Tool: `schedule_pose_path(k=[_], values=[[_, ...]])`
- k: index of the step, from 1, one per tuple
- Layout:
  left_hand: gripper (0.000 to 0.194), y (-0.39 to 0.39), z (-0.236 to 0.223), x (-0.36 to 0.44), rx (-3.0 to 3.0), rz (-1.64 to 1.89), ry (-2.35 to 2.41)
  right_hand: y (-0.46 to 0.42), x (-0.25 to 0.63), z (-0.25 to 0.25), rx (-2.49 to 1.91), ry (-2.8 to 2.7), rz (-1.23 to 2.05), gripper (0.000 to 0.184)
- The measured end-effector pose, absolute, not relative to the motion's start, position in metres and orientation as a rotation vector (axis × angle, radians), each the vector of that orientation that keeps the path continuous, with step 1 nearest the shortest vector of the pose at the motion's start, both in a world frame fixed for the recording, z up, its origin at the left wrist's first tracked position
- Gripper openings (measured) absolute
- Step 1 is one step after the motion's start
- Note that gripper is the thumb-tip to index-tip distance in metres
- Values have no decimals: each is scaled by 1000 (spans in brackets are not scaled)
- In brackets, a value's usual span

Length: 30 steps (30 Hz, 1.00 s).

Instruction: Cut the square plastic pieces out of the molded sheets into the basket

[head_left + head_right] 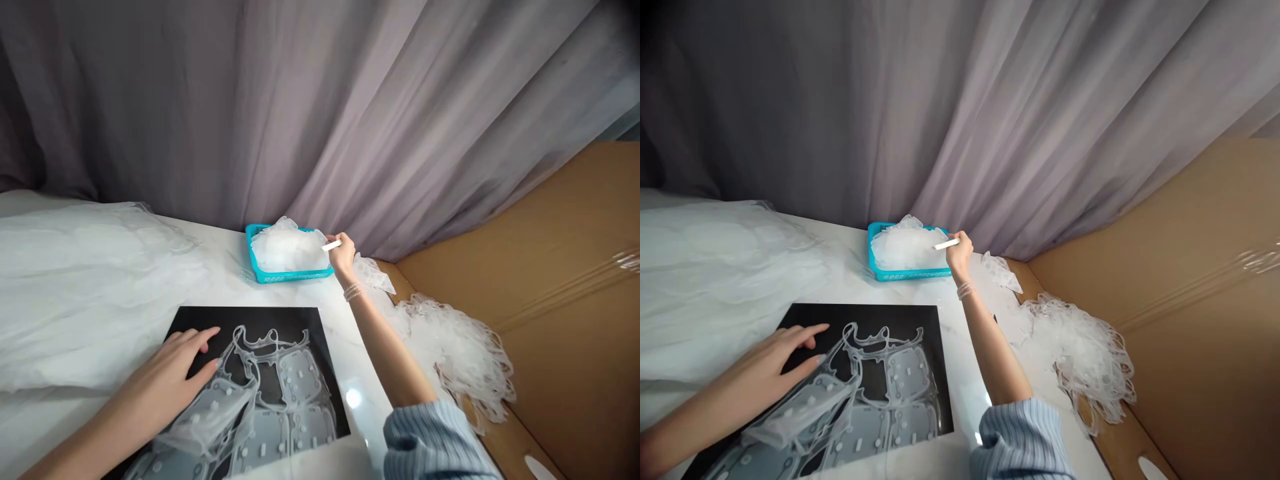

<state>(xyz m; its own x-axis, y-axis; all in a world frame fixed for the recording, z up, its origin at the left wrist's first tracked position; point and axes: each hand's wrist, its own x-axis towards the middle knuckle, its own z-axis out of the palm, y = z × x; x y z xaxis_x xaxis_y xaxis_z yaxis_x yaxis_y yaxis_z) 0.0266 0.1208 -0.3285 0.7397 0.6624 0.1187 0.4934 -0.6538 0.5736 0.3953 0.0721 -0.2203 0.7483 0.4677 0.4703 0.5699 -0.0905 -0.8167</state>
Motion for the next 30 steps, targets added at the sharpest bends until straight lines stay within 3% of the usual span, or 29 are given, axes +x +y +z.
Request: schedule_pose_path(k=[4,7,15,19,23,27,30], values=[[34,103,-316,26,2559,281,898,62,403,-232,-1825,-823,-180,10],[18,95,-304,25,2596,164,820,41,383,-243,-1831,-889,-122,14],[19,124,-268,36,2555,331,773,14,269,-263,-1645,-1518,484,26],[22,150,-254,57,2650,485,888,39,253,-282,-1803,-1694,429,26],[39,136,-267,57,2788,525,925,43,259,-302,-1865,-1767,356,18],[37,79,-300,38,2902,387,863,12,268,-317,-1816,-1907,307,38],[45,38,-319,31,2995,311,966,-14,276,-325,-1864,-1931,163,43]])
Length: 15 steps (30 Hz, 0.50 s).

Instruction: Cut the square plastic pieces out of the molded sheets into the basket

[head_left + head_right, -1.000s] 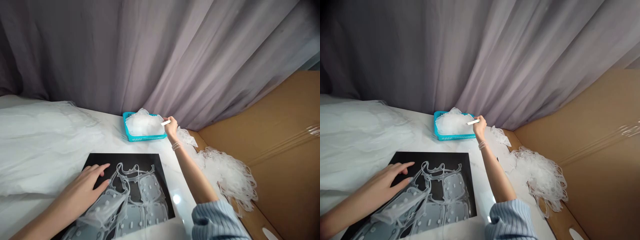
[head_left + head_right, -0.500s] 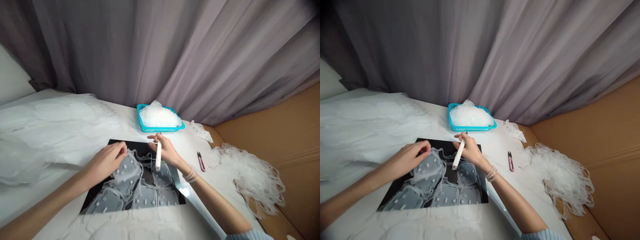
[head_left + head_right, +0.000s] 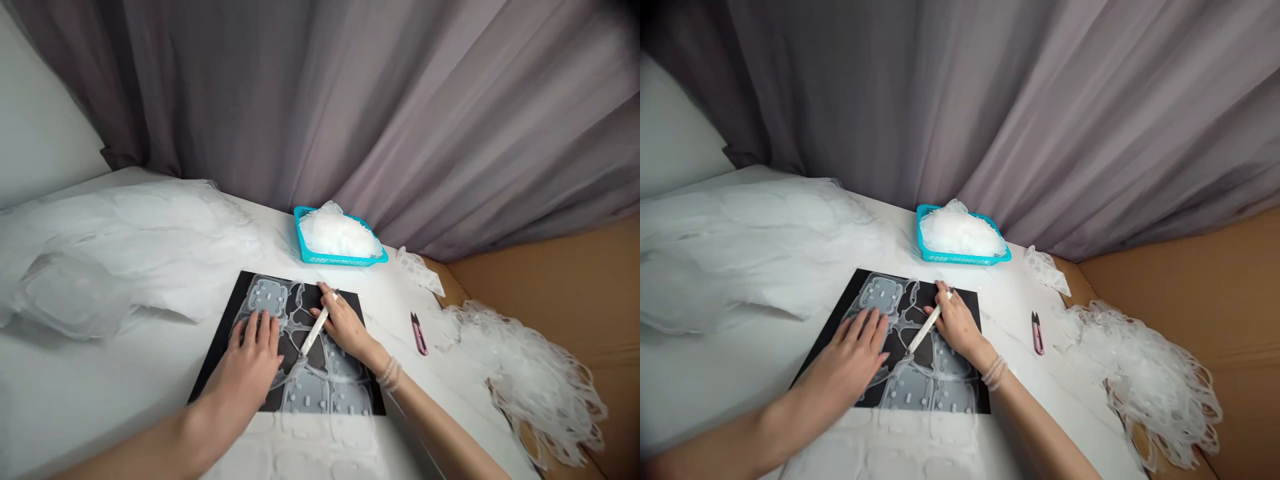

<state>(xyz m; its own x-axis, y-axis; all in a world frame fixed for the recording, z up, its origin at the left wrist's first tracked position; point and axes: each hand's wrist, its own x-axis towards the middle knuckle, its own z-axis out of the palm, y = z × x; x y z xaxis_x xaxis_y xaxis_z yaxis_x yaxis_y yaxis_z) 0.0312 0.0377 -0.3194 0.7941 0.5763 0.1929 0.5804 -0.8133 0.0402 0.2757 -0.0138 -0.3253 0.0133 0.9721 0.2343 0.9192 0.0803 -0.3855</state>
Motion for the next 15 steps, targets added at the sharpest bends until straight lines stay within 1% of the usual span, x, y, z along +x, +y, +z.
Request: schedule_pose_path(k=[3,5,7,9,11,15], values=[[47,16,-326,33,-2800,-218,-972,-31,281,-322,-1980,-1797,98,40],[48,11,-324,35,-2724,-152,-982,-36,279,-308,-2043,-1650,138,34],[50,10,-321,36,-2668,-82,-987,-33,268,-289,-2023,-1537,226,36],[52,11,-317,35,-2665,-55,-987,-23,250,-269,-1907,-1558,343,40],[55,15,-314,33,-2704,-88,-994,-8,229,-258,-1730,-1683,477,38],[59,21,-311,28,-2774,-151,-994,23,199,-264,-1454,-1780,724,29]])
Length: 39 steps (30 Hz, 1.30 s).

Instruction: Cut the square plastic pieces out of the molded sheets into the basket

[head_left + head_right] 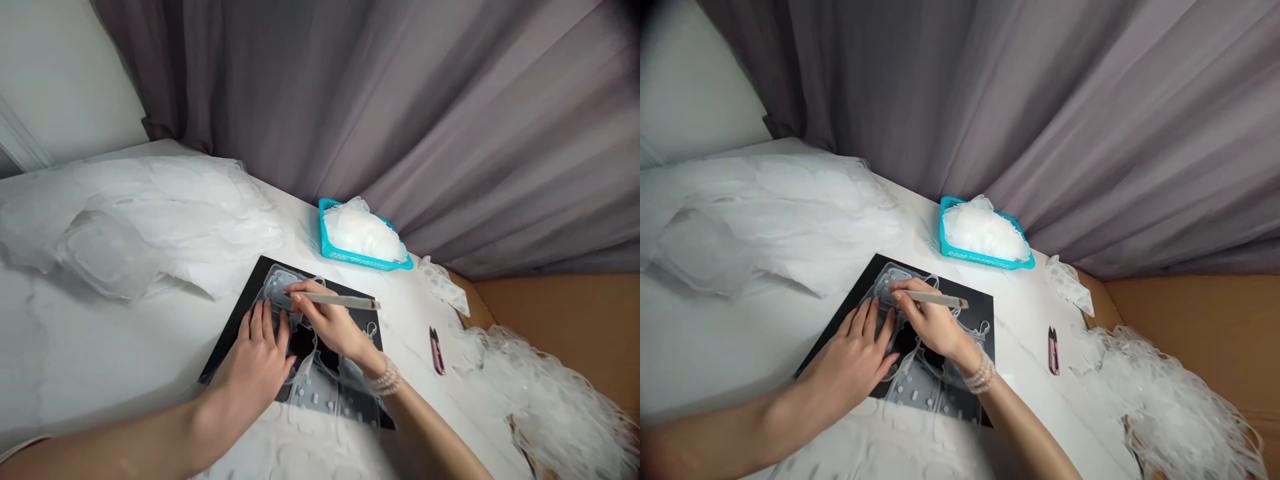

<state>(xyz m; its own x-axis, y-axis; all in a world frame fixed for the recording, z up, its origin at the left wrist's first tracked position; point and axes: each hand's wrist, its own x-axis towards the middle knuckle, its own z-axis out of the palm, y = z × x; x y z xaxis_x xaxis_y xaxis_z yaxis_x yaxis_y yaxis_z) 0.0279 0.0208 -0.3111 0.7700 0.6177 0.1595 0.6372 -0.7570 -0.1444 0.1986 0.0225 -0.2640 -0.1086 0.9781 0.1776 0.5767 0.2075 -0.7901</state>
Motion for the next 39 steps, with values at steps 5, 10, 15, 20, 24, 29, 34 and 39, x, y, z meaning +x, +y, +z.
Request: schedule_pose_path(k=[5,10,15,20,24,29,34,39], values=[[58,20,-311,26,-2789,-148,-950,31,197,-281,-1373,-1854,716,23],[56,18,-309,26,-2776,-69,-957,28,203,-281,-1342,-1976,661,23],[56,18,-309,25,-2778,-69,-944,28,202,-283,-1333,-2015,656,24],[54,17,-310,24,-2769,-54,-938,30,198,-284,-1321,-2034,653,25],[55,15,-309,24,-2767,-81,-930,32,195,-284,-1301,-2071,635,25],[52,14,-308,24,-2773,-35,-944,24,198,-280,-1336,-2220,581,27],[50,13,-312,23,-2775,-13,-939,15,200,-285,-1300,-2404,340,29],[57,14,-316,24,-2748,-21,-939,24,195,-291,-1254,-2477,144,30]])
